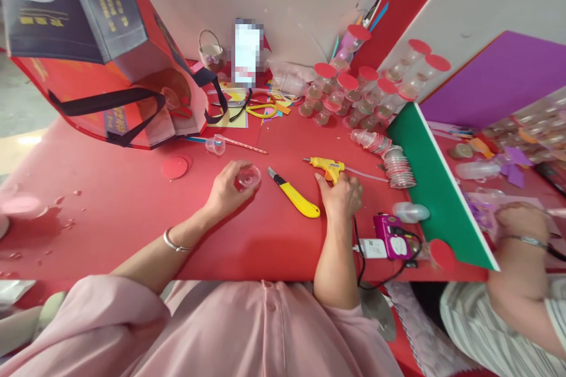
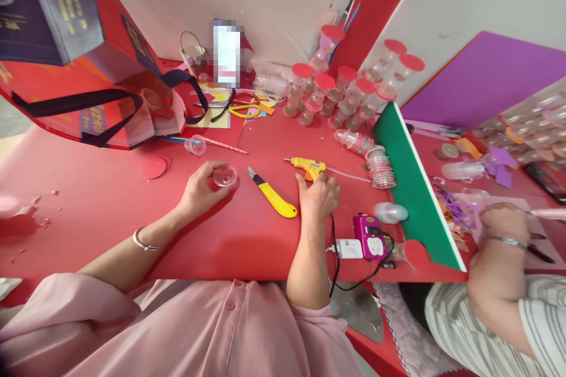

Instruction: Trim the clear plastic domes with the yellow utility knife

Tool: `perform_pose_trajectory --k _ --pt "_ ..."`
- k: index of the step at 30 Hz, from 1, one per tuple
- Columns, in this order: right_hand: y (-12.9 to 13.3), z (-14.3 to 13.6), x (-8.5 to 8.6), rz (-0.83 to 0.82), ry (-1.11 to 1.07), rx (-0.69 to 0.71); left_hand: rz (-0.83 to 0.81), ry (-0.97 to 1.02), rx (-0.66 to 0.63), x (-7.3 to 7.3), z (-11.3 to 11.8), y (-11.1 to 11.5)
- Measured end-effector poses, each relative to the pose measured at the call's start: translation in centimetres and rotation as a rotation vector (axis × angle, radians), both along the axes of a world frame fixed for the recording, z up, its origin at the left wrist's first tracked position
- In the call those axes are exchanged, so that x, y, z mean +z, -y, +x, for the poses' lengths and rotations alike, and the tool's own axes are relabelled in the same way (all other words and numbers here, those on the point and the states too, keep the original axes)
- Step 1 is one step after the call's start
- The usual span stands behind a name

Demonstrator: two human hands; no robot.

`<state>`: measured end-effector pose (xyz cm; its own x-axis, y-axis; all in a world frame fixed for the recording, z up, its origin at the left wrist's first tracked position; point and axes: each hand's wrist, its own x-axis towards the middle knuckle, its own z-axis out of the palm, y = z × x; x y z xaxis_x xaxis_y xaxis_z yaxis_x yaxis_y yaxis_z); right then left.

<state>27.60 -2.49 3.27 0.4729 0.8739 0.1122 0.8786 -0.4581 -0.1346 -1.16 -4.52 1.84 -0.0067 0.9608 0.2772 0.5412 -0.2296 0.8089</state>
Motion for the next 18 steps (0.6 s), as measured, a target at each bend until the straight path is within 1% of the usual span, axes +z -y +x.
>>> perform_pose_trajectory --k 6,13,18 --pt "0.14 0.15 -0.45 0.008 0.016 0.008 0.023 0.006 -0.02 -0.19 0.15 -0.14" --pt "0.44 0.14 -0.26 0.024 0.023 0.017 -0.005 -0.018 -0.048 0.0 0.22 -0.1" --pt "0.47 0.25 -0.43 0.059 0.027 0.025 0.055 -0.096 -0.046 -0.95 0.06 -0.49"
